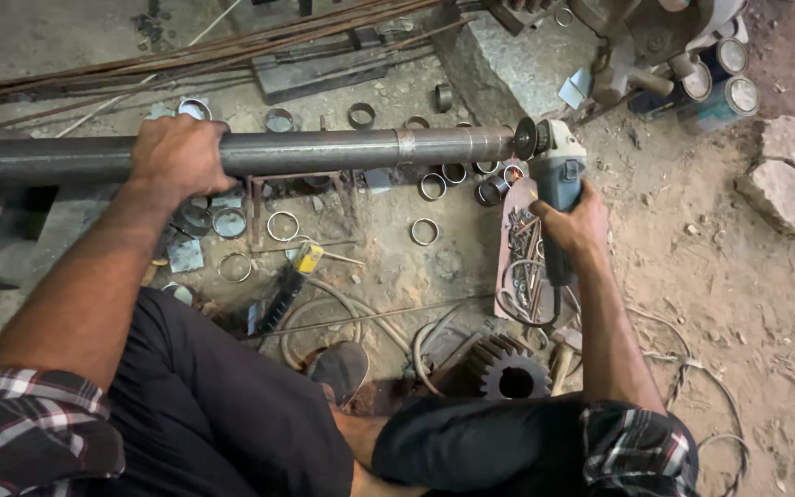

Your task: The person uses an angle grinder to smooth the end of a metal pipe. They hold the pipe with one hand and operate the grinder with the other, creating sparks as the tool contacts the metal surface.

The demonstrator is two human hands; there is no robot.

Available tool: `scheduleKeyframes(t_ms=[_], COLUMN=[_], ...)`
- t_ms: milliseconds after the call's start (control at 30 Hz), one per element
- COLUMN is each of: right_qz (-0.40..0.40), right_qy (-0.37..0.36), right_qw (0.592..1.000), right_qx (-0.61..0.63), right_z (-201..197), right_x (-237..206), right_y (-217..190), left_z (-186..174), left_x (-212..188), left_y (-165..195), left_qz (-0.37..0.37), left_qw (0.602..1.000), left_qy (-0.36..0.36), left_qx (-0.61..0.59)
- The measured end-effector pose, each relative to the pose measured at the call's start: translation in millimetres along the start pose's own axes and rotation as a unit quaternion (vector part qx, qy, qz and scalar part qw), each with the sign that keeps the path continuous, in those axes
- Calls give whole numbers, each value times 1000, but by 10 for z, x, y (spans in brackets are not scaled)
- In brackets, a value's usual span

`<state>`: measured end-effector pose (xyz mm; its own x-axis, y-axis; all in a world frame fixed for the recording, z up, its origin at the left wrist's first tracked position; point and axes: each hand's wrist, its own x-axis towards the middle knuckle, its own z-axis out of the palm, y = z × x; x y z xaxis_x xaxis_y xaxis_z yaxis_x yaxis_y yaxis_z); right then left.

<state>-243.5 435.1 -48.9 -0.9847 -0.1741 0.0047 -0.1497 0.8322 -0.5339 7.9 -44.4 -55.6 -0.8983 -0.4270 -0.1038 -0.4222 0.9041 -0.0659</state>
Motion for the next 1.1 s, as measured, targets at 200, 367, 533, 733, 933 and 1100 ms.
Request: scheduleKeyframes(t_ms=[200,367,533,733,933,1100], right_qz=[3,1,-3,-8,-33,-17], right_qy=[-8,-3,-2,2,-13,-12], right_qw=[1000,1000,999,999,999,1000], right_qx=[11,-17,40,40,-5,14], right_z=[3,45,72,81,131,140], right_x=[4,14,-29,-173,-211,-214], right_y=[31,91,103,33,-39,-25], left_z=[2,4,5,34,-1,-34], left_x=[-9,-21,-13,-15,-45,-68], left_y=[-4,2,-31,-15,-27,-5], left_qz=[7,8,7,-3,10,12], left_qw=[1000,1000,1000,1000,1000,999], left_qy=[12,23,7,-3,18,39], left_qx=[-2,-4,-5,-8,7,-14])
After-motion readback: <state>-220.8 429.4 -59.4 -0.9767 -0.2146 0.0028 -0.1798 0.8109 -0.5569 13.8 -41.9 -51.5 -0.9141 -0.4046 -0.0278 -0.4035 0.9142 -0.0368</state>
